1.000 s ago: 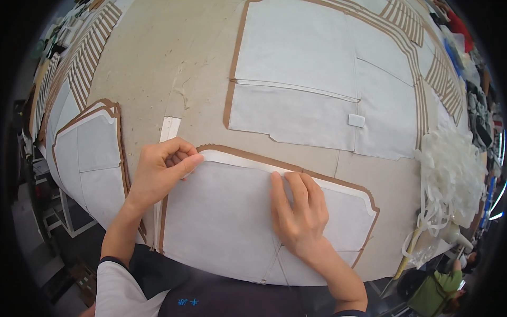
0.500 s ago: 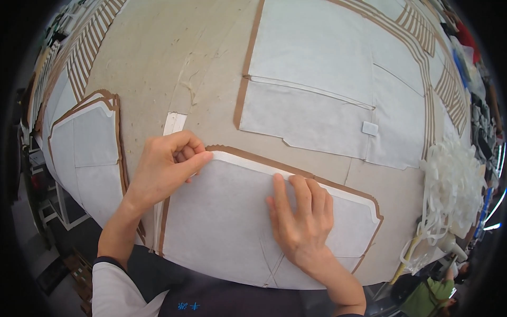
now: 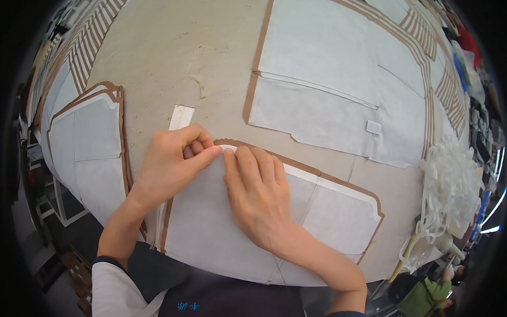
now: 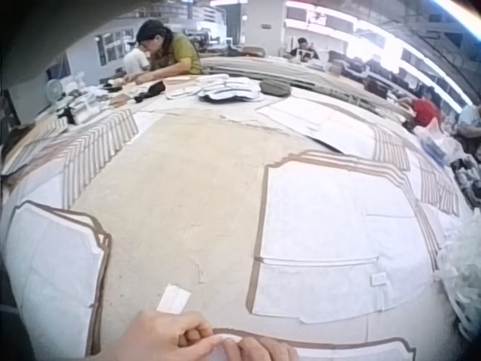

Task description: Applying adhesive tape strips to the edges of leather panels for assembly.

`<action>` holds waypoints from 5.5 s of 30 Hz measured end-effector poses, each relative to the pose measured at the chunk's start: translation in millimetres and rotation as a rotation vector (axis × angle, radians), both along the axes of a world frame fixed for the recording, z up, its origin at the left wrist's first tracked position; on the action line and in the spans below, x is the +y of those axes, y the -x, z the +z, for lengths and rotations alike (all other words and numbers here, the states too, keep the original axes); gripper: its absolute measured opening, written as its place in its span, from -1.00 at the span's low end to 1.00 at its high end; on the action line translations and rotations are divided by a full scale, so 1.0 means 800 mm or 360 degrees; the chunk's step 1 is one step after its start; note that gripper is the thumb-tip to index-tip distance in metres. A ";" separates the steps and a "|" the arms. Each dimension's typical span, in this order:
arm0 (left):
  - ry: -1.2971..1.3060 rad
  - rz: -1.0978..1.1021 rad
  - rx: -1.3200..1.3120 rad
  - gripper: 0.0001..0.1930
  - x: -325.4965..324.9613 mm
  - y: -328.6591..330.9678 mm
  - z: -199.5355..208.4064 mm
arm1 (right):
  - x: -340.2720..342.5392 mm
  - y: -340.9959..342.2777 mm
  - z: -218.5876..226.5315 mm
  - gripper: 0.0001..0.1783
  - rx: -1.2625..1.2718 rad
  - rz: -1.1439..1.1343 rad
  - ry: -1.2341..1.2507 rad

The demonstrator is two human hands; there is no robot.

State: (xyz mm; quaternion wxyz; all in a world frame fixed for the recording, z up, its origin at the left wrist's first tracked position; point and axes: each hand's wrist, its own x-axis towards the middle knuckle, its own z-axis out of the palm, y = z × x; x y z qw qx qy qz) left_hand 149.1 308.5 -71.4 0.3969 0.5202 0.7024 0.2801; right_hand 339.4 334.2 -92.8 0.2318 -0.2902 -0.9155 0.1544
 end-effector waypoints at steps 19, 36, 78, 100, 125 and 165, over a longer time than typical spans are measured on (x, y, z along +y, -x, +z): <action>-0.0043 0.0462 -0.0269 -0.90 -0.054 0.006 -0.008 | -0.002 0.010 -0.007 -0.40 -0.0160 0.0059 -0.0193; -0.0633 0.0441 0.0476 -0.95 -0.109 0.005 0.005 | -0.025 0.033 -0.006 -0.42 -0.0031 0.0157 -0.0226; -0.0052 0.0275 0.0020 -0.66 -0.134 0.025 -0.005 | -0.137 -0.362 0.025 -0.80 0.0889 -0.1324 0.1459; -0.0864 0.1073 0.0074 -0.84 -0.393 0.390 0.191 | -0.087 0.107 0.121 -0.59 0.0920 0.0105 0.1805; -0.0995 -0.0313 0.0546 -0.83 -0.019 0.084 -0.013 | 0.095 -0.065 -0.013 -0.61 -0.0569 -0.0077 -0.1121; 0.0130 -0.0080 -0.0995 -0.49 -0.036 0.012 -0.012 | -0.251 -0.125 0.093 -0.77 0.0258 0.0113 0.0122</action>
